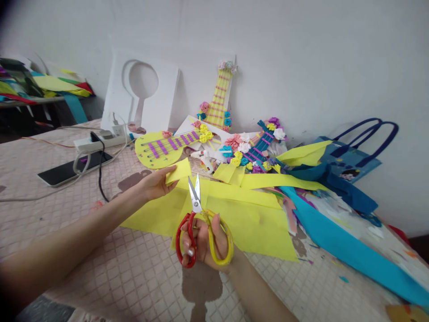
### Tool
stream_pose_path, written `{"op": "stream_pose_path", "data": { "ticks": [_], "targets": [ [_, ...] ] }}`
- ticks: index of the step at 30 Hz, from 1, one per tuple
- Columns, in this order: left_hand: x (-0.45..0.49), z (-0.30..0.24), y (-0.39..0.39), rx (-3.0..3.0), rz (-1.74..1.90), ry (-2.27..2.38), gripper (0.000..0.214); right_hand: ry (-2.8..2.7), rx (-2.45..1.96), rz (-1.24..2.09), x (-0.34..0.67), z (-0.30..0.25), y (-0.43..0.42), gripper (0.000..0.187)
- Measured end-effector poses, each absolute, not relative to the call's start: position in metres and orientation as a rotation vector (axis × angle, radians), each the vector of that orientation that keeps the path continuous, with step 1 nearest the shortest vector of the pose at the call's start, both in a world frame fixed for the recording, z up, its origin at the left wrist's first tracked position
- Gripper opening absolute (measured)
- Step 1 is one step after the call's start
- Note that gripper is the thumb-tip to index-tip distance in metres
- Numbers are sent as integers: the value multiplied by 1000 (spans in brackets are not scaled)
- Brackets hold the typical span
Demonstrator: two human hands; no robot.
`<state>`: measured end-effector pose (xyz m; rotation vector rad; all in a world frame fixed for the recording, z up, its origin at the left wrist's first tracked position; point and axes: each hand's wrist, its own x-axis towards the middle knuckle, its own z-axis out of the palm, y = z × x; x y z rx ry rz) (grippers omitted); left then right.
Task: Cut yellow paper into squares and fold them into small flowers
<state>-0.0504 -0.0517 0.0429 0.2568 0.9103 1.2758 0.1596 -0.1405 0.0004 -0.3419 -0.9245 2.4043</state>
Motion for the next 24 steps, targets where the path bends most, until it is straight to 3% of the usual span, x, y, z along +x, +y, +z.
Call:
{"op": "stream_pose_path", "data": {
  "ticks": [24],
  "targets": [
    [-45,45,-61,431,1204,876,13,-905,-389,2404,159,2,-141,70]
  ]
}}
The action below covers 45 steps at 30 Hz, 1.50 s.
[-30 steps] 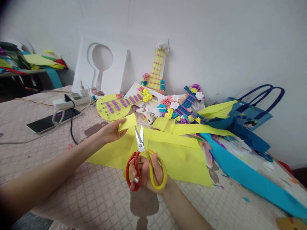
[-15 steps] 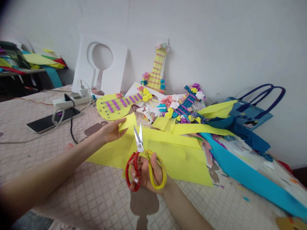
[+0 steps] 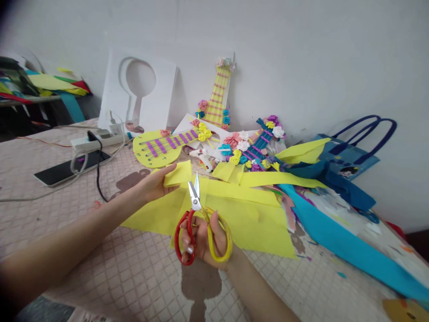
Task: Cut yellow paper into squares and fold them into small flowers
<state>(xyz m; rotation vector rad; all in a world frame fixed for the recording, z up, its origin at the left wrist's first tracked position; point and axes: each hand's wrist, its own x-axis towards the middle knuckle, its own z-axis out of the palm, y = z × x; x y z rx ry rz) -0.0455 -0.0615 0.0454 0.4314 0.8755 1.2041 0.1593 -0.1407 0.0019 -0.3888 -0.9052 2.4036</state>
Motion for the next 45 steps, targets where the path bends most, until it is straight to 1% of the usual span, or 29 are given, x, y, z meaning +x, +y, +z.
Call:
{"op": "stream_pose_path", "data": {
  "ticks": [5,14,32,45],
  "targets": [
    [-45,41,-62,547,1129,856,20,-893,-393,2397,159,2,-140,71],
    [-40,39,-64,518,1073,874,15,-872,-360,2378,157,3,-141,64],
    [-41,35,-65,531,1017,784,9,-874,-353,2331,154,-5,-142,66],
    [-43,35,-62,571,1021,782,6,-840,-284,2329,153,-3,-141,58]
  ]
}}
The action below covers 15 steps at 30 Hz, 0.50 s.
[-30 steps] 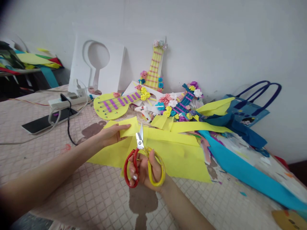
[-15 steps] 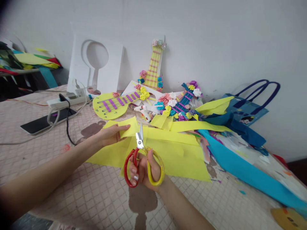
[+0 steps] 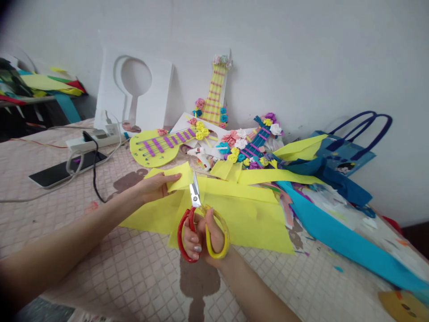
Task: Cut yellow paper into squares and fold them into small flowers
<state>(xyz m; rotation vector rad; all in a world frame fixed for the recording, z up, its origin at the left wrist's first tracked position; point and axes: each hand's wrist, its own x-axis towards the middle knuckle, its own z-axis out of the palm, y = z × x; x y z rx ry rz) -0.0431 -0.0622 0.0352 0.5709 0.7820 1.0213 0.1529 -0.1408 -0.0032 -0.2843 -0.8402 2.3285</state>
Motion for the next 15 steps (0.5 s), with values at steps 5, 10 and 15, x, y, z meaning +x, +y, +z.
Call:
{"op": "stream_pose_path", "data": {
  "ticks": [5,10,15],
  "targets": [
    [-45,36,-61,583,1021,784,7,-830,-269,2335,153,-5,-140,55],
    [-46,34,-60,585,1016,798,8,-849,-298,2316,154,-7,-140,51],
    [-48,32,-57,607,1002,806,9,-872,-286,2287,154,-13,-140,49]
  ]
}}
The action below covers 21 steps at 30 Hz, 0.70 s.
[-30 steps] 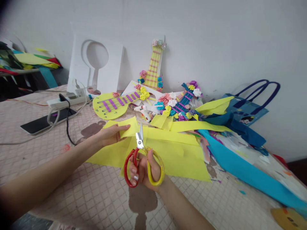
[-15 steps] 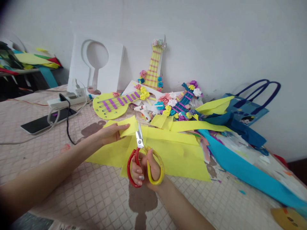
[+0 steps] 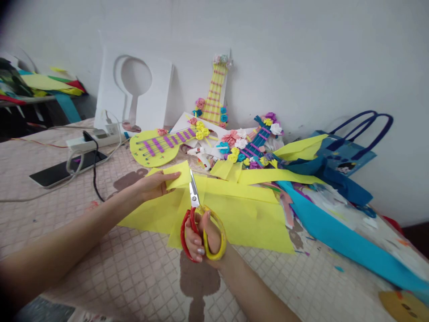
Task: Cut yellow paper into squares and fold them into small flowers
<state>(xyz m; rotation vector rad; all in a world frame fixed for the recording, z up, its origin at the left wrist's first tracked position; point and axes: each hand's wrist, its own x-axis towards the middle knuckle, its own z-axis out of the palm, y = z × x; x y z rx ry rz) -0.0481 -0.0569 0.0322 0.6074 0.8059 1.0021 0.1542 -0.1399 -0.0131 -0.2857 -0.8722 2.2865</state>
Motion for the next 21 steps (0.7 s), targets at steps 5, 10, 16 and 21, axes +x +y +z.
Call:
{"op": "stream_pose_path", "data": {
  "ticks": [5,10,16,21],
  "targets": [
    [-46,33,-60,631,990,807,11,-874,-374,2281,153,-6,-143,57],
    [-43,34,-64,661,951,813,12,-886,-385,2268,152,-1,-144,57],
    [-41,31,-64,673,937,799,15,-897,-403,2244,151,-2,-143,55],
    [-42,30,-63,671,937,795,13,-907,-438,2224,151,-5,-142,53]
  ]
}}
